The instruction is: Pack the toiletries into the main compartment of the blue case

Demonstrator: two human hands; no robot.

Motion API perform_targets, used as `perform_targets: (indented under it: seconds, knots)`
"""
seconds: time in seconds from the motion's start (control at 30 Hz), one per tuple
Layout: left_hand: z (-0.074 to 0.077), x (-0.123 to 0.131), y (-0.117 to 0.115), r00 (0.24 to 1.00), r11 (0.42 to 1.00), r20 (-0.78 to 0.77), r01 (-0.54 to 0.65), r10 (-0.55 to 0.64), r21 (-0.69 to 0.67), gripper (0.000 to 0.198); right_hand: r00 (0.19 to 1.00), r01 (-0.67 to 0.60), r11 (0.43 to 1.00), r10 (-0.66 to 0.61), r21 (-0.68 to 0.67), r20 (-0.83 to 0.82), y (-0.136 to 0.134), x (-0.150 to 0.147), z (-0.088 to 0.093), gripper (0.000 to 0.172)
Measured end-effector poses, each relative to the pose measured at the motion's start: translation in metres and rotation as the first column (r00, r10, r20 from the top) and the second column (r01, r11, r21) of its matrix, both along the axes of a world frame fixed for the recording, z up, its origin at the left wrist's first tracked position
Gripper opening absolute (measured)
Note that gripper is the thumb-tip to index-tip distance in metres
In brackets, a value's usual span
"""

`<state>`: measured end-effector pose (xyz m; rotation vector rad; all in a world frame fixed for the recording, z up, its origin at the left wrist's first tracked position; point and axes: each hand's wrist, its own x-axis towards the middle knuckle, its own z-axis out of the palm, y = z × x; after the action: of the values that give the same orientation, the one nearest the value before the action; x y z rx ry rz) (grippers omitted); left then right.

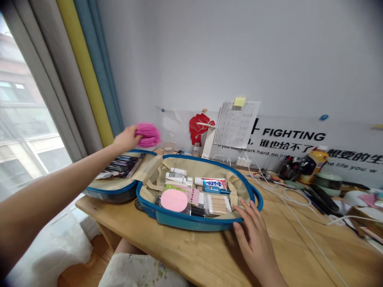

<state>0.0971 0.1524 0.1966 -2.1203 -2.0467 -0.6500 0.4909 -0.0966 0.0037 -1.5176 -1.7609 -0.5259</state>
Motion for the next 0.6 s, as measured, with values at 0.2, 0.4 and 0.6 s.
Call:
perform_targets:
  seconds: [0.2,0.4,0.6]
  knots:
    - [-0.038,0.163,-0.037,0.825,0.816,0.23,0.555,-0.516,-0.162,0.025,0.998,-0.007,1.0,0.005,-0.031,-0.055,0.0,-0.002,0.001,0.039]
    - [-0.088,0.246,-0.064,0.731,0.699,0.32,0.677,-0.602,-0.229,0.03,0.998,-0.015,1.0,0.014,-0.025,-0.062,0.0,-0.002,0.001,0.039]
    - [-0.106,0.253,-0.068,0.64,0.576,0.4,0.767,-0.656,-0.282,0.05,0.999,-0.015,1.0,0.014,-0.018,-0.043,-0.001,-0.004,0.003,0.038]
